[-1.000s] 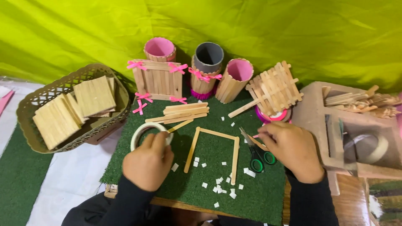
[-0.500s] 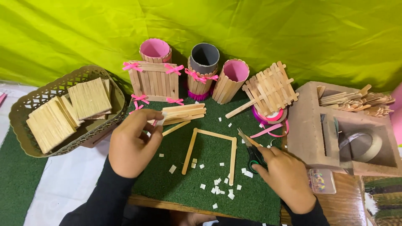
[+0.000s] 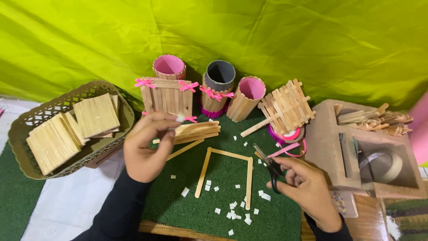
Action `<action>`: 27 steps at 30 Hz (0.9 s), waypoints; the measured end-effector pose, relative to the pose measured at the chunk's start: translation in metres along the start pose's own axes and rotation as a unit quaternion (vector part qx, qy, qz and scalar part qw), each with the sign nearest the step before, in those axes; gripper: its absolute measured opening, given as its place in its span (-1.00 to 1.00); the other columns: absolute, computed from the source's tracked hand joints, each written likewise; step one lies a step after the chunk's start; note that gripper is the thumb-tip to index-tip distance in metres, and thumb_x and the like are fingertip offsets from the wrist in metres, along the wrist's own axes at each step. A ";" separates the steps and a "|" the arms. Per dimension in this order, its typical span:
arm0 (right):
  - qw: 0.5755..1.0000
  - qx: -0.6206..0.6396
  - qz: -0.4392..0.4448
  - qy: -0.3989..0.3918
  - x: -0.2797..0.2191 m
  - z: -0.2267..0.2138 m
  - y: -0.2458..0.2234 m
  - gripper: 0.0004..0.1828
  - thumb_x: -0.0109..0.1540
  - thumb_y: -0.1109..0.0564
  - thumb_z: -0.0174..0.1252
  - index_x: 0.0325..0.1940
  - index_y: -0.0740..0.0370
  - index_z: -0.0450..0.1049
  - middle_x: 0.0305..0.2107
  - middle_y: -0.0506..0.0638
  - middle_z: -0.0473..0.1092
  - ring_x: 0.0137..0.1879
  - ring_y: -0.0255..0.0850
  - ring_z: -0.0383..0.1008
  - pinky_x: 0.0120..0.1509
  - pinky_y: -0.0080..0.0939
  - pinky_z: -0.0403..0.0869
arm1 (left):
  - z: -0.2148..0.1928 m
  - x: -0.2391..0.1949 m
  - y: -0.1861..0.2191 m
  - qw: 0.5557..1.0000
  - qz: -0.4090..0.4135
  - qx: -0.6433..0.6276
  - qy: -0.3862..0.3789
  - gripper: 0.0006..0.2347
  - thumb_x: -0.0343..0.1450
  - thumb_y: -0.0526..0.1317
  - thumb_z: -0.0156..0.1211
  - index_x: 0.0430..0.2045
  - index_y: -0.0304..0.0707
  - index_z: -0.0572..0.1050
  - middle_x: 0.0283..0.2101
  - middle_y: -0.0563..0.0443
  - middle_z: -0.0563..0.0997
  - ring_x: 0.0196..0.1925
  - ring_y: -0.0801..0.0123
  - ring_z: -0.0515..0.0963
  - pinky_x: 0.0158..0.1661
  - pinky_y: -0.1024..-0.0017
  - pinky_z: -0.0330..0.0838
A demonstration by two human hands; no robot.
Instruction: Assembling a small structure using popsicle sticks, double-sided tape, and scissors
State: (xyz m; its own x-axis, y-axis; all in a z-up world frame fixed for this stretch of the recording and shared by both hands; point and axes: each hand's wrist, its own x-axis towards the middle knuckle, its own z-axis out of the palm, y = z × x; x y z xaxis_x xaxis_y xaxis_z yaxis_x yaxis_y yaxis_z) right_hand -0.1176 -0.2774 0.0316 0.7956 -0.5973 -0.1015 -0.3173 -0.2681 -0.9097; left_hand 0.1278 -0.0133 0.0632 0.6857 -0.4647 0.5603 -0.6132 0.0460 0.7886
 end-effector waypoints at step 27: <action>0.959 -0.116 -0.216 -0.140 0.034 0.057 -0.077 -0.08 -0.36 0.12 0.67 0.08 0.15 0.55 -0.23 -0.15 0.49 -0.40 -0.36 0.31 -0.38 -0.40 0.33 | 0.017 -0.017 0.012 0.967 -0.022 -0.215 -0.133 -0.85 0.34 -0.54 0.14 -0.31 -0.43 0.60 -0.09 -0.14 0.63 -0.28 0.40 0.53 -0.28 0.55 0.42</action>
State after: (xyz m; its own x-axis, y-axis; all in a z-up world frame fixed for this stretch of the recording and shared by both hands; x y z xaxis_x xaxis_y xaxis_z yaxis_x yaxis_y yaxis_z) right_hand -0.0363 -0.2338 0.0753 0.9760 -0.1738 0.1315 -0.0061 -0.6251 -0.7805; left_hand 0.1024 -0.0204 0.0587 0.5471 -0.6837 0.4829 -0.3258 0.3575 0.8752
